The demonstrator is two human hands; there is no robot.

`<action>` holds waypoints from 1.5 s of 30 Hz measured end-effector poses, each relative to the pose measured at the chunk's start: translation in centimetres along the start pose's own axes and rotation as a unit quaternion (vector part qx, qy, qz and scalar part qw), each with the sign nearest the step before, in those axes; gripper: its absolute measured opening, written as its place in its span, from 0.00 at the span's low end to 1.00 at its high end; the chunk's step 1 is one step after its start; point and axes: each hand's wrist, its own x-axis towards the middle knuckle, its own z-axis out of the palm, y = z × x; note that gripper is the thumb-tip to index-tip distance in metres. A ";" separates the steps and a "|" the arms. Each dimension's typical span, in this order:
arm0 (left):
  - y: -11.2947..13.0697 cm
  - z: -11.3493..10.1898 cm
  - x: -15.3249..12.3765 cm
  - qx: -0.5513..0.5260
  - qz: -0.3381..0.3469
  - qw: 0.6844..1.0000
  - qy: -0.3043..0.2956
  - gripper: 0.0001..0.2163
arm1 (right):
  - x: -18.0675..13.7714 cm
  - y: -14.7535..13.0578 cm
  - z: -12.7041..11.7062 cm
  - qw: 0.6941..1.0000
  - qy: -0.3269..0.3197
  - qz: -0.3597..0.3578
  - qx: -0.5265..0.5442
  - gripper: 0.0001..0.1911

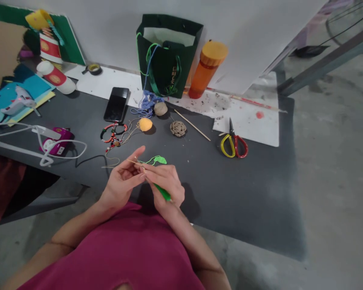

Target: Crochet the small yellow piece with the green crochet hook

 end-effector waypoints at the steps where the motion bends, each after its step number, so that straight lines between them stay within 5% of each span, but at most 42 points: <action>1: 0.1 0.0 0.0 -0.015 -0.031 0.999 -0.011 0.30 | 0.0 0.1 0.3 0.998 0.011 0.041 0.053 0.12; 5: 0.3 0.0 0.0 -0.039 -0.086 0.995 -0.033 0.32 | 0.0 0.2 0.6 0.967 0.003 0.158 0.202 0.06; 12: 0.1 0.3 -0.1 -0.027 -0.029 0.999 -0.006 0.33 | 0.2 -0.3 -0.1 0.996 -0.012 0.065 0.053 0.09; 23: 0.6 0.0 0.1 -0.089 -0.153 0.983 -0.055 0.32 | 0.9 -0.1 -0.1 0.931 -0.025 0.239 0.277 0.05; 34: 1.0 -0.3 -0.1 -0.008 -0.064 0.995 -0.070 0.33 | 1.8 0.2 -0.7 0.933 0.013 0.267 0.242 0.08; 45: 0.6 -0.4 0.0 0.011 -0.033 0.997 -0.063 0.28 | 2.0 0.1 -0.9 0.934 -0.018 0.244 0.260 0.05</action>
